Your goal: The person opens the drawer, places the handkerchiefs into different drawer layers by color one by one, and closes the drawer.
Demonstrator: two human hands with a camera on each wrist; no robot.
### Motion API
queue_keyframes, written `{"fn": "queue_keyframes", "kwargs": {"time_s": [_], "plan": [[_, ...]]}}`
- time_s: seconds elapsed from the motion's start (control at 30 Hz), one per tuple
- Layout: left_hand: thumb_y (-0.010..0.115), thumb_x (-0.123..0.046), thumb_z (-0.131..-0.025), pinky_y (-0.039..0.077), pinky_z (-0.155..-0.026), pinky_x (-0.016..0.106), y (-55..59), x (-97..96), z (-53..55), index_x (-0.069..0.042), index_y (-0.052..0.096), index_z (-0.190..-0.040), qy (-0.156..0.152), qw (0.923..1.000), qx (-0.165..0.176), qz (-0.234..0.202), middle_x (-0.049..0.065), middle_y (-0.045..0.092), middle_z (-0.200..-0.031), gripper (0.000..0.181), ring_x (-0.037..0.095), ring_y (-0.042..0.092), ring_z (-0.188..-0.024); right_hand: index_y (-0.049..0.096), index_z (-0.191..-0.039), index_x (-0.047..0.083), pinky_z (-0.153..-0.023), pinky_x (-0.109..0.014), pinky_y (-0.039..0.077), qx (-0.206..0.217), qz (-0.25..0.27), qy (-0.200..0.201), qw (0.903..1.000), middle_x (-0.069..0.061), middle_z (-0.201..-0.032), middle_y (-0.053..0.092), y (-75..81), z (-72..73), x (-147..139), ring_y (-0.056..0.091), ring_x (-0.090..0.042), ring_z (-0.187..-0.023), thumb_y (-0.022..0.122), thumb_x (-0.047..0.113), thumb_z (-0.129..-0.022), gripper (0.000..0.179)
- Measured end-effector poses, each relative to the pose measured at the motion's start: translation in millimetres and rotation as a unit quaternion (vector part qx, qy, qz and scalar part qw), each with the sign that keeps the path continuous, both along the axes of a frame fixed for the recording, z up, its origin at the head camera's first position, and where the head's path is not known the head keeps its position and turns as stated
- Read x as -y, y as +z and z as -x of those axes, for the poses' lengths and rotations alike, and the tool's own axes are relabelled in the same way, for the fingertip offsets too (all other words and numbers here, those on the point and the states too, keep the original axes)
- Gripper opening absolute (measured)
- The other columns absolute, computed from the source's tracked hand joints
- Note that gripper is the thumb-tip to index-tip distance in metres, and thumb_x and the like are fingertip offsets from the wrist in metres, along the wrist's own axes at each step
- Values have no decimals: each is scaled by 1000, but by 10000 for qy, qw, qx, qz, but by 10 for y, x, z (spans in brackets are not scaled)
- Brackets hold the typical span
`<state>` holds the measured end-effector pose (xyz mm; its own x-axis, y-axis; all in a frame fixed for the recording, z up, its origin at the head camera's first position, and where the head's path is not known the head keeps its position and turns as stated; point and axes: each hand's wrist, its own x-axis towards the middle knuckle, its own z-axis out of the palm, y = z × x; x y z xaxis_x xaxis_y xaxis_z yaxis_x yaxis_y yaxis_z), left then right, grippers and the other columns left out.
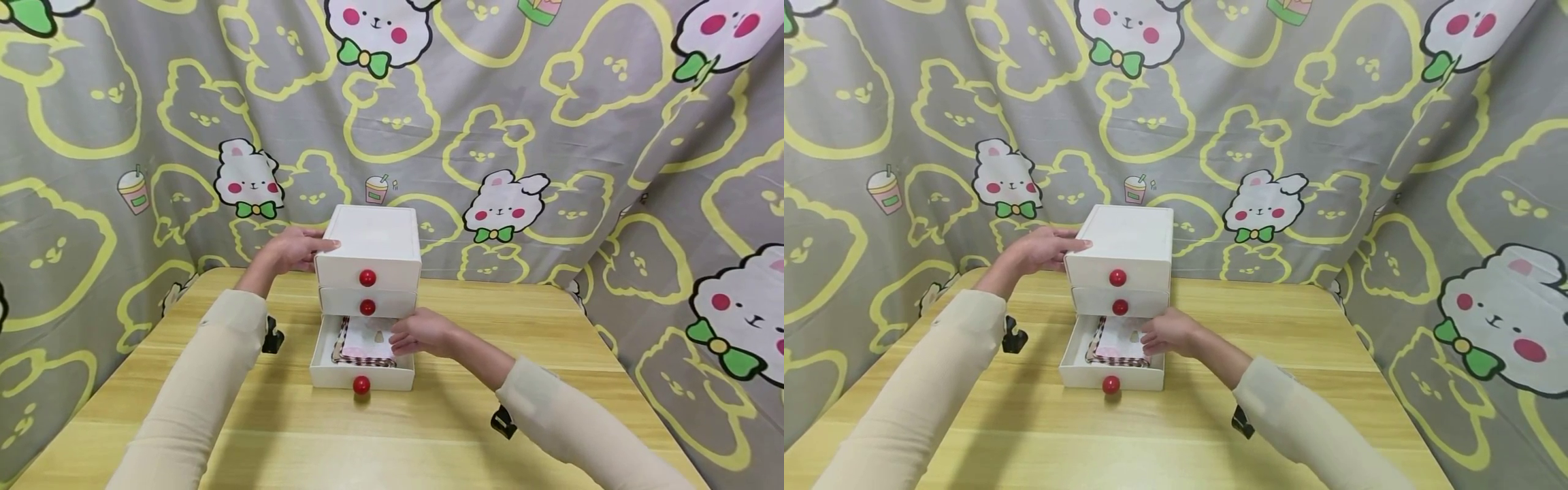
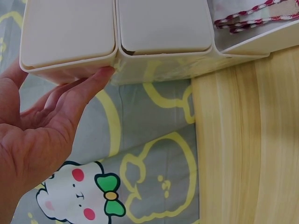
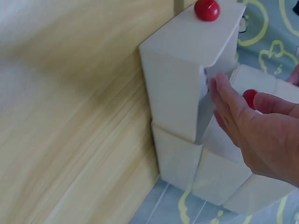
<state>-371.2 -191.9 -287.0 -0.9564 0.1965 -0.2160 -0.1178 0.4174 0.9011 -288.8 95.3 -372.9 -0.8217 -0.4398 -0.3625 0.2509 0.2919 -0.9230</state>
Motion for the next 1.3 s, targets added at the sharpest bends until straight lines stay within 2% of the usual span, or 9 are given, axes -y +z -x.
{"fn": "queue_keyframes", "kwargs": {"time_s": [0.17, 0.3, 0.5, 0.67, 0.83, 0.93, 1.17, 1.3], "plan": [[65, -37, -100, 52, -106, 45, 4, -6, -1, -9, 32, -159, -12, 10000, 10, 34, 19, 57, -143, 74, 32, 62, -122, 55, -125, -17, -93, -44, 59, -168, 79, 447, 9988, -36, -118, 63, 53, -159, 47, 71, -35, -100, 52, 9, -103, 35], [65, -36, -100, 52, -106, 46, 7, -10, -1, -9, 33, -159, -24, 10000, 19, 19, 19, 58, -143, 73, 32, 63, -122, 61, -121, -14, -89, -43, 61, -88, 132, 799, 9967, -29, -109, 69, 31, -292, 107, 73, -25, -87, 53, 12, -103, 33], [66, -36, -100, 50, -108, 48, 5, -4, -1, -8, 33, -159, -33, 10000, 11, 36, 19, 57, -143, 73, 33, 62, -123, 64, -114, -18, -85, -43, 62, 301, 191, 1375, 9899, -35, -108, 68, -73, -456, 192, 72, -23, -79, 55, 12, -101, 34], [66, -37, -99, 49, -108, 49, 6, -5, -10, -9, 34, -158, -28, 10000, -26, 64, 19, 58, -143, 73, 33, 62, -123, 62, -113, -20, -80, -41, 63, 676, -49, 1648, 9840, -35, -105, 69, -243, -524, 224, 72, -24, -76, 54, 22, -103, 43], [67, -36, -99, 51, -107, 47, 4, -11, -15, -9, 36, -158, -12, 10000, -49, 65, 19, 58, -142, 72, 33, 63, -121, 59, -112, -19, -80, -45, 63, 913, 28, 1481, 9848, -34, -99, 70, -414, -565, 268, 71, -25, -73, 54, 26, -105, 45], [66, -37, -99, 52, -106, 46, 3, -14, -17, -9, 35, -158, -11, 10000, -49, 71, 18, 58, -142, 72, 32, 63, -121, 58, -113, -16, -80, -46, 63, 887, 137, 1235, 9883, -33, -98, 70, -487, -587, 313, 70, -25, -72, 53, 24, -106, 41], [66, -37, -99, 52, -105, 46, 8, -15, -22, -10, 36, -158, -10, 10000, -29, 55, 18, 59, -141, 71, 30, 65, -118, 59, -118, -15, -80, -42, 63, 599, 392, 380, 9967, -31, -99, 68, -545, -611, 408, 68, -23, -71, 51, 14, -105, 33], [66, -37, -99, 52, -105, 45, 9, -13, -23, -9, 35, -158, -9, 10000, -30, 66, 18, 59, -142, 72, 31, 64, -119, 61, -119, -14, -79, -41, 63, 383, 426, 92, 9983, -30, -99, 69, -547, -588, 433, 68, -22, -70, 53, 11, -104, 30]]}}
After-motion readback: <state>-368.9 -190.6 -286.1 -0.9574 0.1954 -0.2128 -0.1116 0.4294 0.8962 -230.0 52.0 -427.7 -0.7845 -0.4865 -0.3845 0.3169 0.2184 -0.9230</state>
